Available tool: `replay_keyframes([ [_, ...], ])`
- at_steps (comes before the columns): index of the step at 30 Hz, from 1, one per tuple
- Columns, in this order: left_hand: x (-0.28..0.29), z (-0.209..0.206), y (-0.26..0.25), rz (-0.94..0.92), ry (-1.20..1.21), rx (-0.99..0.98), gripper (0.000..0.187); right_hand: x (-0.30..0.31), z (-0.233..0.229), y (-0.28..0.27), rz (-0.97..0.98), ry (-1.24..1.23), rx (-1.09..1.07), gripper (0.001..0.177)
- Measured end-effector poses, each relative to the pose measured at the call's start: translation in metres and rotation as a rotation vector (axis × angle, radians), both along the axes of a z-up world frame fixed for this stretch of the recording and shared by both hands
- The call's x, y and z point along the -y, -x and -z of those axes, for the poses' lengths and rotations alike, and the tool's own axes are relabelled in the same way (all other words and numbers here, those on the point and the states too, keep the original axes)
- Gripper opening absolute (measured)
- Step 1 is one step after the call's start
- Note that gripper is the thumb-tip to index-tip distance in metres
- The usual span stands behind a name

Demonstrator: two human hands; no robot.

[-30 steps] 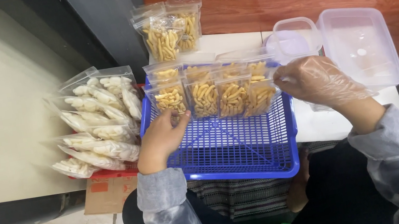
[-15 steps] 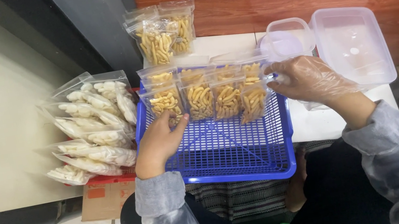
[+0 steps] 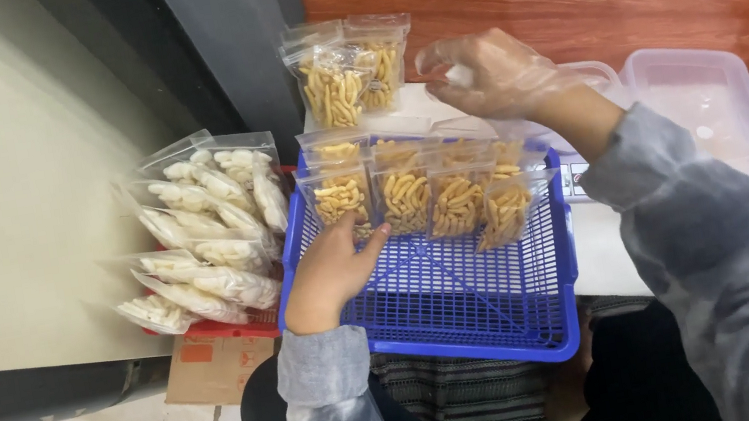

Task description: Weighing and organizing small plastic bags of snacks into a basket.

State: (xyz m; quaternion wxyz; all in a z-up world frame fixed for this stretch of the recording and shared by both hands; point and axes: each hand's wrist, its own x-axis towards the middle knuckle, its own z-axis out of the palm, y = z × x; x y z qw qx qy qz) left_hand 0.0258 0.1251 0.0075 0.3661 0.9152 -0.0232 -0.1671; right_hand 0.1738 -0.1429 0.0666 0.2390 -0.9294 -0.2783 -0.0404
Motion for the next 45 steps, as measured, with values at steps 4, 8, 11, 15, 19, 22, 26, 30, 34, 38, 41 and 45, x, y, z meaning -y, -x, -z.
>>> replay_keyframes([
  [4,0.005,0.021,-0.002,-0.082,-0.01,0.117,0.06,-0.045,-0.008,-0.042,-0.005,0.185,-0.099,0.042],
  [8,0.004,0.027,-0.005,-0.078,0.002,0.145,0.059,-0.074,-0.007,-0.069,0.08,0.261,-0.197,0.054],
  [11,0.004,0.027,-0.004,-0.081,0.002,0.152,0.06,-0.086,0.001,-0.085,0.098,0.255,-0.216,0.052],
  [15,0.004,0.021,0.0,-0.102,0.009,0.159,0.064,-0.097,0.012,-0.101,0.115,0.286,-0.227,0.045],
  [19,0.005,0.023,0.0,-0.097,0.015,0.169,0.062,-0.101,0.022,-0.107,0.046,0.298,-0.191,0.038],
  [22,0.006,0.022,-0.002,-0.094,-0.009,0.17,0.065,-0.107,0.014,-0.095,0.126,0.269,-0.265,0.038],
  [26,0.006,0.02,-0.001,-0.082,-0.027,0.129,0.064,-0.103,0.031,-0.106,0.12,0.282,-0.242,0.028],
  [30,0.005,0.019,0.0,-0.087,-0.02,0.168,0.064,-0.095,0.021,-0.102,0.092,0.314,-0.264,0.043],
  [34,0.004,0.016,-0.001,-0.071,0.0,0.137,0.063,-0.073,0.014,-0.098,0.022,0.251,-0.168,0.036],
  [38,0.004,0.022,-0.003,-0.061,0.006,0.103,0.065,-0.041,-0.01,-0.076,-0.155,0.097,0.065,0.021],
  [41,0.004,0.028,-0.005,-0.052,-0.026,0.097,0.068,-0.009,-0.032,-0.051,-0.156,-0.007,0.199,0.017],
  [45,0.005,0.023,0.0,-0.062,-0.029,0.129,0.063,0.041,-0.063,-0.008,-0.023,-0.123,0.379,0.017],
])
